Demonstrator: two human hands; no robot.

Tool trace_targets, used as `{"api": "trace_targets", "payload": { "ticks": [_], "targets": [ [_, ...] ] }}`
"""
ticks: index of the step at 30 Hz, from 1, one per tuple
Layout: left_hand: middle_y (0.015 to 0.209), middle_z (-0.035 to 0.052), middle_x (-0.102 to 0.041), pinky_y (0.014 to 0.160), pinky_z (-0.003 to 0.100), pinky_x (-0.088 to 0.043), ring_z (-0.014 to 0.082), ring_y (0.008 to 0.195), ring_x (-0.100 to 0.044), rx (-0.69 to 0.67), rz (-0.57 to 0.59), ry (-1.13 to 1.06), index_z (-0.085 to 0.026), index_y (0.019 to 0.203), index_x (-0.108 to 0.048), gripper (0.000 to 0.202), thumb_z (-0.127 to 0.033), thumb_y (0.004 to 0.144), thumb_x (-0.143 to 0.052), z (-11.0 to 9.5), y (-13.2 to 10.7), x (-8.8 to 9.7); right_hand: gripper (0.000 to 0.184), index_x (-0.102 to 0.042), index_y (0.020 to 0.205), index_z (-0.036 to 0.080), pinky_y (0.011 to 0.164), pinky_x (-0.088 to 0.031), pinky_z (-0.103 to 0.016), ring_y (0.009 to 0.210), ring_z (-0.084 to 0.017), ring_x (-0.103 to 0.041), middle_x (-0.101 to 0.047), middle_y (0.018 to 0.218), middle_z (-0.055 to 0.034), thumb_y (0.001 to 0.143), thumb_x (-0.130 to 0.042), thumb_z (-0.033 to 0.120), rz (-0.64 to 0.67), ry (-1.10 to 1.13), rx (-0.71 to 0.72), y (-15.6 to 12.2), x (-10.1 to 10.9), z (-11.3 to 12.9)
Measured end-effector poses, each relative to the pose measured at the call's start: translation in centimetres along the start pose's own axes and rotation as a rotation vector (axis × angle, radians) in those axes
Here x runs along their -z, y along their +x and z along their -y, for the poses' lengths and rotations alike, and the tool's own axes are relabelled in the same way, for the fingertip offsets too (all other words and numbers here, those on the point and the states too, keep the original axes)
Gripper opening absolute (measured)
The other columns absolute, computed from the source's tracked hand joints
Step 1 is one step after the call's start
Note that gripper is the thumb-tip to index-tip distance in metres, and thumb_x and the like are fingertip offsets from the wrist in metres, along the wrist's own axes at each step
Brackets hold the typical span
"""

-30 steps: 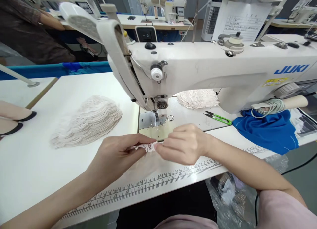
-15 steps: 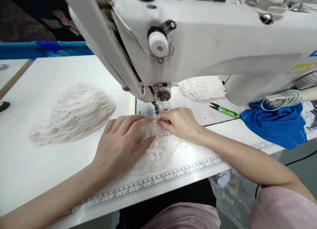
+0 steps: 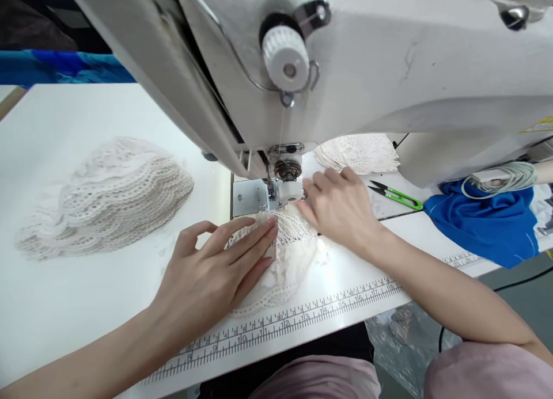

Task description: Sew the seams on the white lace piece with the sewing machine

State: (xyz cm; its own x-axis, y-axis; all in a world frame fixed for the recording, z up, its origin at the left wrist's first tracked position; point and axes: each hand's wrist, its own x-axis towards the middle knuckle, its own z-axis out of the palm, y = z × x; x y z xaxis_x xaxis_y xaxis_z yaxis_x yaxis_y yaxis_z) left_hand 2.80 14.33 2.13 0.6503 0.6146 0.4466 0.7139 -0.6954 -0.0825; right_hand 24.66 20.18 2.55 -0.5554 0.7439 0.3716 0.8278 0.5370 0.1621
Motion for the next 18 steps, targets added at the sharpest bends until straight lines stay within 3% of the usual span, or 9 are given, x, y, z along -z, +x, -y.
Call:
{"api": "trace_targets", "payload": {
  "ticks": [2,6,9,14,18],
  "targets": [
    [0.121,0.0031,-0.066,0.082,0.04,-0.036,0.0241,0.107,-0.061,0.022,0.006,-0.03,-0.019,0.117,-0.062,0.026,-0.023,0.092,-0.055,0.2,0.2,-0.1,0.031,-0.068,0.085,0.013,0.061,-0.03,-0.033,0.063,-0.019,-0.05,-0.062,0.068,-0.0067,0.095,-0.045,0.031,-0.046,-0.087,-0.047,0.1,0.3,-0.4],
    [0.12,0.0025,-0.066,0.082,0.042,-0.036,0.0246,0.108,-0.061,0.032,0.001,-0.043,-0.019,0.116,-0.062,0.025,-0.023,0.093,-0.053,0.6,0.5,-0.6,0.024,-0.068,0.086,0.016,0.064,-0.031,-0.033,0.065,-0.017,-0.051,-0.064,0.074,-0.0049,0.09,-0.045,0.012,-0.047,0.033,0.108,0.0,0.4,0.4],
    [0.121,0.002,-0.066,0.081,0.042,-0.035,0.0246,0.108,-0.061,0.031,0.001,-0.036,-0.019,0.116,-0.062,0.025,-0.023,0.094,-0.052,0.8,0.5,-0.8,0.025,-0.068,0.103,0.016,0.066,-0.033,-0.032,0.072,-0.017,-0.054,-0.067,0.084,-0.0052,0.09,-0.047,0.015,-0.037,0.129,0.182,-0.3,0.4,1.3],
    [0.116,0.0015,-0.069,0.081,0.042,-0.035,0.0257,0.11,-0.06,0.045,0.01,-0.042,-0.019,0.116,-0.061,0.025,-0.023,0.093,-0.052,0.8,0.5,-0.8,0.03,-0.064,0.115,0.014,0.063,-0.031,-0.03,0.075,-0.016,-0.054,-0.067,0.082,-0.0036,0.091,-0.047,0.015,-0.178,0.197,0.263,-0.5,0.3,1.9],
    [0.123,0.0023,-0.065,0.082,0.041,-0.035,0.0251,0.111,-0.059,0.051,0.023,-0.014,-0.021,0.119,-0.06,0.027,-0.023,0.094,-0.05,0.8,0.5,-0.5,0.029,-0.066,0.11,0.011,0.064,-0.031,-0.032,0.08,-0.018,-0.055,-0.068,0.086,-0.0069,0.094,-0.043,0.019,-0.068,0.133,0.227,-0.6,-0.2,2.0]
  ]
}}
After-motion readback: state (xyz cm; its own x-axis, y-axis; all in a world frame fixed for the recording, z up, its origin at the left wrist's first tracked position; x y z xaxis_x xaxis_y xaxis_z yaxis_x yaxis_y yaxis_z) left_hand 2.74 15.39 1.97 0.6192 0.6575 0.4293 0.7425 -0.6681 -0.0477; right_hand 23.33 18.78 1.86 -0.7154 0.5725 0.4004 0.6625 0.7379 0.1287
